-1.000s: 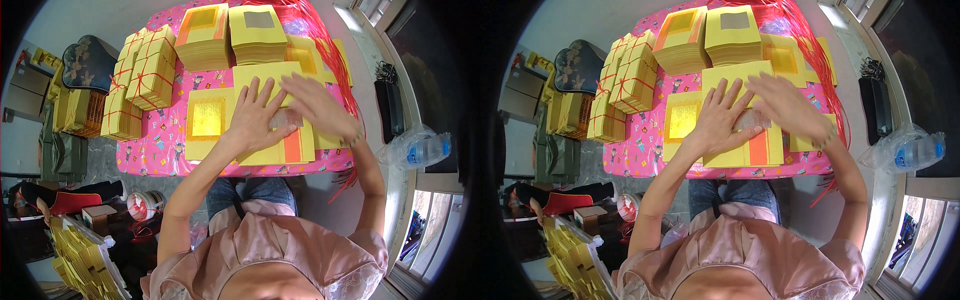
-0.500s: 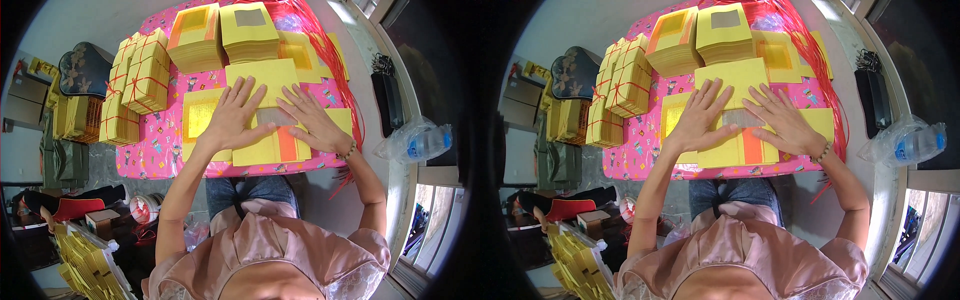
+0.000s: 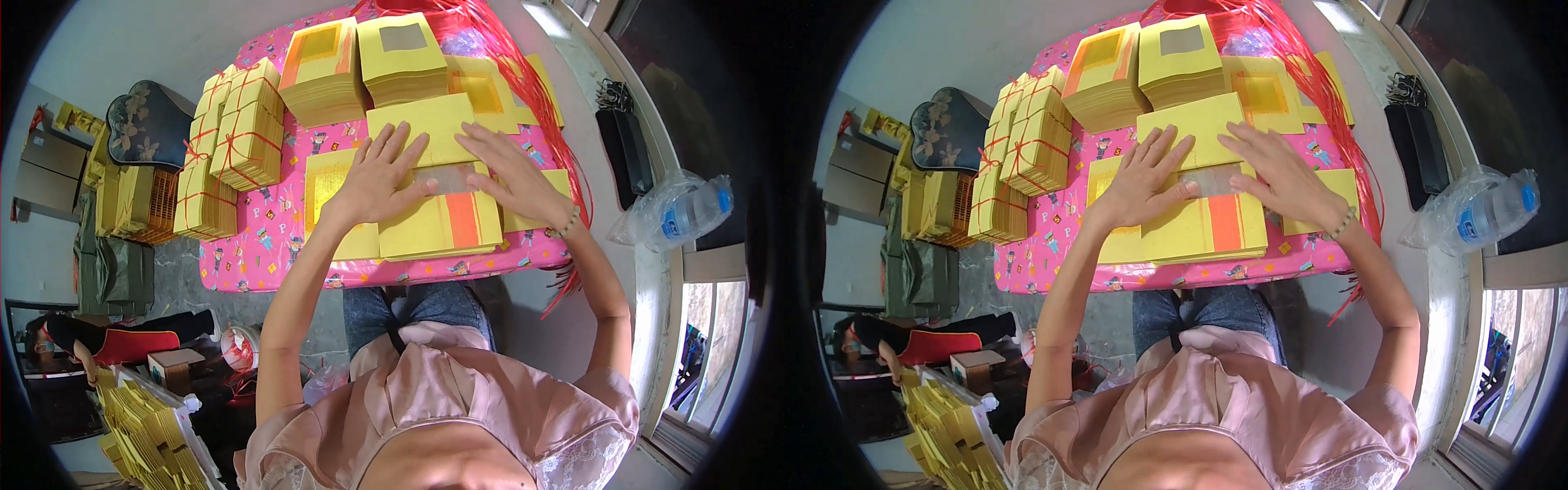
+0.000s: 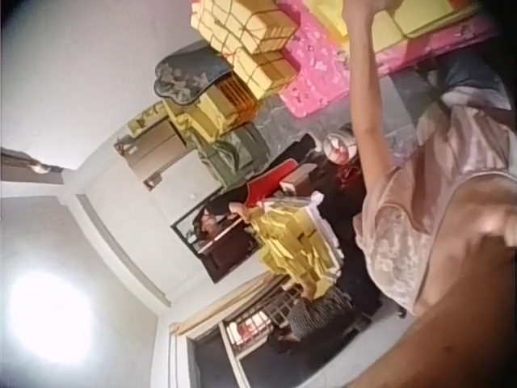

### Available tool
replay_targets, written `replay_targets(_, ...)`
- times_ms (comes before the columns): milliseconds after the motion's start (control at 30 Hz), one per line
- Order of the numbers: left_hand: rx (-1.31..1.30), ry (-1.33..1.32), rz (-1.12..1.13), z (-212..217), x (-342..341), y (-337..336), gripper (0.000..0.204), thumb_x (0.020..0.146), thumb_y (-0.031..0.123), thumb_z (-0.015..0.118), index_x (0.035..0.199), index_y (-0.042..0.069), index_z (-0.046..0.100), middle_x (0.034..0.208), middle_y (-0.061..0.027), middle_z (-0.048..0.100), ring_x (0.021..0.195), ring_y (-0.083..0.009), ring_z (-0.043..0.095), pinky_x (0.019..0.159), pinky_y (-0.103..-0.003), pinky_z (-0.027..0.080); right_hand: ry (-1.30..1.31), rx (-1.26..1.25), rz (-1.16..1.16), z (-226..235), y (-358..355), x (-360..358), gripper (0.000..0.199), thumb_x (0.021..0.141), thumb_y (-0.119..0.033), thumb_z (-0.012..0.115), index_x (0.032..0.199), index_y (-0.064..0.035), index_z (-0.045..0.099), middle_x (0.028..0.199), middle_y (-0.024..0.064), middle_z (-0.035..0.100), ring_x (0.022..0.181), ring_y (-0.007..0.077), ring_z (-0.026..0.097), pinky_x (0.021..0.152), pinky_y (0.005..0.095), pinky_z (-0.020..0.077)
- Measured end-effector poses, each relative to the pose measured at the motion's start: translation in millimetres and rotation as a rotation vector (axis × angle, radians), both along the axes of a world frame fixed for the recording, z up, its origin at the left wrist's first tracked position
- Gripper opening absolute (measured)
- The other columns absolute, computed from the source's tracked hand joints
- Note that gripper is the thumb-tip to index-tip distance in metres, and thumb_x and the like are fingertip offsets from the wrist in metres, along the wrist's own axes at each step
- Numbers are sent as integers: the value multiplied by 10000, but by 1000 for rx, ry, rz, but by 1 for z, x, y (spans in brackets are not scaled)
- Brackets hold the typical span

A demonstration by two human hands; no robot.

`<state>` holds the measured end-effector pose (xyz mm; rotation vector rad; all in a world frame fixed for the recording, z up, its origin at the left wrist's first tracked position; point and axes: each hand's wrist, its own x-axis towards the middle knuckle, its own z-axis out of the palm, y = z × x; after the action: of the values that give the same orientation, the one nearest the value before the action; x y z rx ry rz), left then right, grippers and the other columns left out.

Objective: Organizing, stacking, and bundling stacks of yellow joss paper on a table.

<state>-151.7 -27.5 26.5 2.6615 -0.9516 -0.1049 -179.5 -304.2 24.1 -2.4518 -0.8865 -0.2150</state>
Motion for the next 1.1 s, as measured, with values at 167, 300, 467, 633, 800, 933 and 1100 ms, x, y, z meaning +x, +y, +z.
replay_targets(167,22,-171,24,2,3,-7,783,937,670,456,1476,102,428,1510,-212,390,1434,-371,320,1189,-521,196,-322,-86,-55,-2,-11,21,386,875,-286,707,1190,-66,664,1232,97,630,1162,285,584,1002,421,462)
replay_targets(300,0,-312,58,10,1,-25,636,935,560,561,1344,73,547,1323,-179,562,1247,-359,511,1100,-523,317,-600,-131,46,1,-10,30,231,816,-234,745,987,-81,720,945,35,694,948,214,646,877,361,522)
replay_targets(467,-127,-542,126,5,12,-31,377,867,307,685,1169,90,629,1075,-109,650,1019,-291,598,889,-446,428,-657,-89,61,26,-1,35,237,818,-193,753,1019,-74,709,969,47,695,945,228,650,867,365,529)
replay_targets(633,-384,-675,194,21,10,-25,349,821,31,657,1163,99,645,1042,-98,670,954,-302,618,826,-410,468,-654,92,-26,63,9,28,382,851,-205,739,1193,-60,654,1138,87,680,1068,258,643,926,383,522)
replay_targets(800,-1282,95,165,17,-11,-37,276,989,91,589,1256,30,616,1117,-36,691,1018,-126,617,900,-306,475,-610,255,-78,84,12,17,597,921,-269,679,1456,-95,476,1451,119,518,1354,308,473,1100,417,421)
replay_targets(933,-1368,401,117,-4,-20,-39,292,1040,176,556,1268,-1,603,1149,-19,675,1055,-74,580,935,-266,463,-606,160,-57,89,21,13,613,939,-331,648,1479,-115,455,1492,109,478,1419,318,396,1155,464,337)
replay_targets(1100,-1396,502,89,-11,-22,-32,288,1030,157,573,1273,3,599,1188,-37,669,1077,-85,588,950,-277,469,-663,-33,-50,104,37,9,621,935,-391,626,1486,-161,455,1513,60,463,1446,307,360,1179,549,244)
